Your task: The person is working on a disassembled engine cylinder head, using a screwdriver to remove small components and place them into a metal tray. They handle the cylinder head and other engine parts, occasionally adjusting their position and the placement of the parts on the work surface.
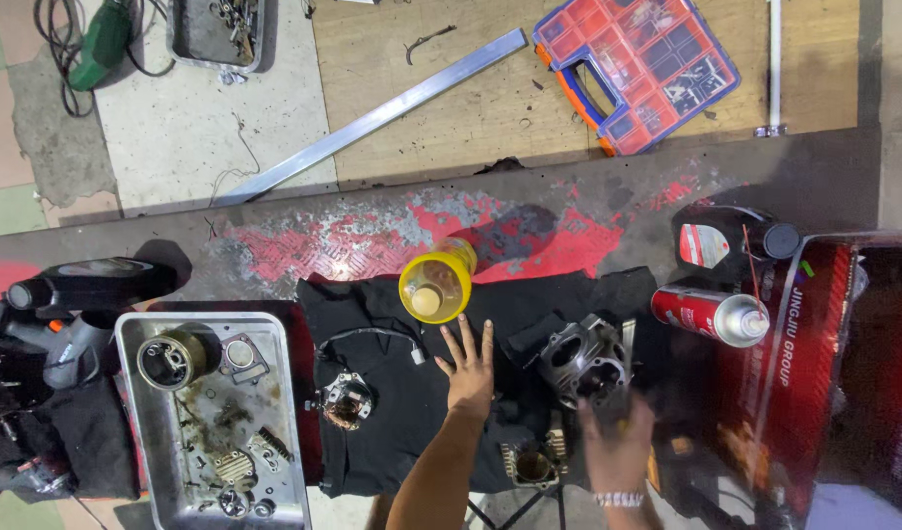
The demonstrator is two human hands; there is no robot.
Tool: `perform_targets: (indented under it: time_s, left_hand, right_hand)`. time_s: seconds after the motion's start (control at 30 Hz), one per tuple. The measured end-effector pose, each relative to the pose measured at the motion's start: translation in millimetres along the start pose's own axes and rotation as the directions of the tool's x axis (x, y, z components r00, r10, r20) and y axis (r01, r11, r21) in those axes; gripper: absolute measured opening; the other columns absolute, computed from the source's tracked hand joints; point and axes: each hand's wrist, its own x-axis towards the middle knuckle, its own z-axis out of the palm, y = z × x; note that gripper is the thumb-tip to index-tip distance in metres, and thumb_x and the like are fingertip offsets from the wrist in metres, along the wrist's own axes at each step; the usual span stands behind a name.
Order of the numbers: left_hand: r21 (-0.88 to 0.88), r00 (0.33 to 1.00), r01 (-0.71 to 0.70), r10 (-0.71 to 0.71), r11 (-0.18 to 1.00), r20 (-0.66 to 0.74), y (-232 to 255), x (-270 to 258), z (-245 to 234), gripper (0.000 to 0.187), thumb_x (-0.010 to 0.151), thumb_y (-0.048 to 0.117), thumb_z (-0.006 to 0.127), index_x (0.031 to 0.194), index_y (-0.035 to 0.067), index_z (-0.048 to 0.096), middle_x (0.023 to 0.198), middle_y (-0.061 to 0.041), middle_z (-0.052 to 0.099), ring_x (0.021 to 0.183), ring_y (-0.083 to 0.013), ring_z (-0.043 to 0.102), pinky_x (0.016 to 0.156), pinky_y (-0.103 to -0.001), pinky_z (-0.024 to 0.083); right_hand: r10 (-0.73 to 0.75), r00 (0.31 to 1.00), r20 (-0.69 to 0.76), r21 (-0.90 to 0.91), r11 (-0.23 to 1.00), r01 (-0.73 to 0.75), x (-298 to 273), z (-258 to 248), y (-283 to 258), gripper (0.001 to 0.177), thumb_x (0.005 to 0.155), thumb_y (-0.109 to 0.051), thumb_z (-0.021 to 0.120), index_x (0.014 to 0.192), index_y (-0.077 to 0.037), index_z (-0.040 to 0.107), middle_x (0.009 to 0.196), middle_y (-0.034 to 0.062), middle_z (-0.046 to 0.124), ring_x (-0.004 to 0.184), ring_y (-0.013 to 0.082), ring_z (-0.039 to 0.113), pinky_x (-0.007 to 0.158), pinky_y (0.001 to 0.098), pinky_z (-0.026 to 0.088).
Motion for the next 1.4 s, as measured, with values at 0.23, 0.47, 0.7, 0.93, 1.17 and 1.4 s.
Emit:
perform_targets:
  time_s: [0.23,0.47,0.7,0.93,1.17,1.4]
  left_hand:
    - [0.025,1.0,0.018,-0.018,1.0,0.013,-1.0,7.6,11.9,0.131,0.073,0.019,0.09,0.163,0.022,-0.004,0.165,-0.027,-0.017,0.149,-0.0599,-0.005,0.11,-0.075,0.03]
    - [0.07,0.992,-0.009,0.017,0.998,-0.125,-3.5,7.5,23.7,0.126,0.074,0.019,0.088,0.164,0.021,-0.001,0.166,-0.028,-0.013,0.149,-0.0614,-0.001,0.107,-0.076,0.033]
    - [0.073,1.0,0.013,-0.011,0.997,-0.028,1.3,7.8,12.0,0.132,0.072,0.021,0.091,0.163,0.023,-0.003,0.165,-0.028,-0.016,0.148,-0.0612,-0.004,0.108,-0.074,0.033]
    - [0.159,0.999,0.019,-0.01,0.987,-0.053,-1.7,10.2,17.2,0.107,0.086,0.001,0.068,0.166,0.022,0.0,0.167,-0.028,-0.014,0.15,-0.0602,-0.002,0.109,-0.07,0.036]
    - [0.159,0.997,0.017,-0.005,0.987,-0.079,-5.4,15.8,35.2,0.097,0.088,-0.011,0.05,0.166,0.025,0.004,0.167,-0.027,-0.013,0.149,-0.0603,-0.001,0.107,-0.07,0.036]
    - [0.149,0.992,0.007,0.012,0.989,-0.126,-5.4,14.1,35.6,0.092,0.091,-0.007,0.05,0.165,0.024,0.006,0.166,-0.028,-0.012,0.149,-0.061,0.001,0.106,-0.072,0.038]
  right_hand:
    - [-0.028,0.999,0.023,-0.203,0.979,0.032,24.3,6.8,-31.3,0.127,0.053,-0.063,0.091,0.151,-0.002,0.038,0.132,0.0327,0.044,0.122,0.0499,0.045,0.098,0.059,0.043]
    - [0.101,0.994,0.03,-0.183,0.979,-0.094,16.8,15.3,-55.9,0.125,0.06,-0.066,0.087,0.156,-0.008,0.03,0.129,0.0314,0.048,0.123,0.0504,0.048,0.102,0.0589,0.043]
    - [0.227,0.972,0.057,-0.097,0.971,-0.221,27.4,21.2,-58.2,0.127,0.061,-0.057,0.092,0.157,-0.007,0.025,0.134,0.0325,0.048,0.123,0.0513,0.052,0.099,0.0554,0.046]
    - [-0.096,0.995,-0.015,0.128,0.987,0.097,26.8,-23.5,-17.7,0.109,0.063,-0.049,0.093,0.146,0.002,0.044,0.136,0.0269,0.06,0.125,0.0437,0.061,0.106,0.0493,0.049]
    - [0.122,0.974,0.19,-0.318,0.946,-0.057,0.6,-82.3,-4.4,0.123,0.053,-0.058,0.092,0.151,-0.005,0.039,0.132,0.0262,0.056,0.116,0.0415,0.063,0.088,0.0527,0.058]
    - [0.187,0.954,0.233,-0.378,0.922,-0.088,-17.4,-74.6,27.2,0.122,0.056,-0.062,0.087,0.154,-0.012,0.035,0.141,0.0297,0.05,0.118,0.0482,0.061,0.081,0.0588,0.06]
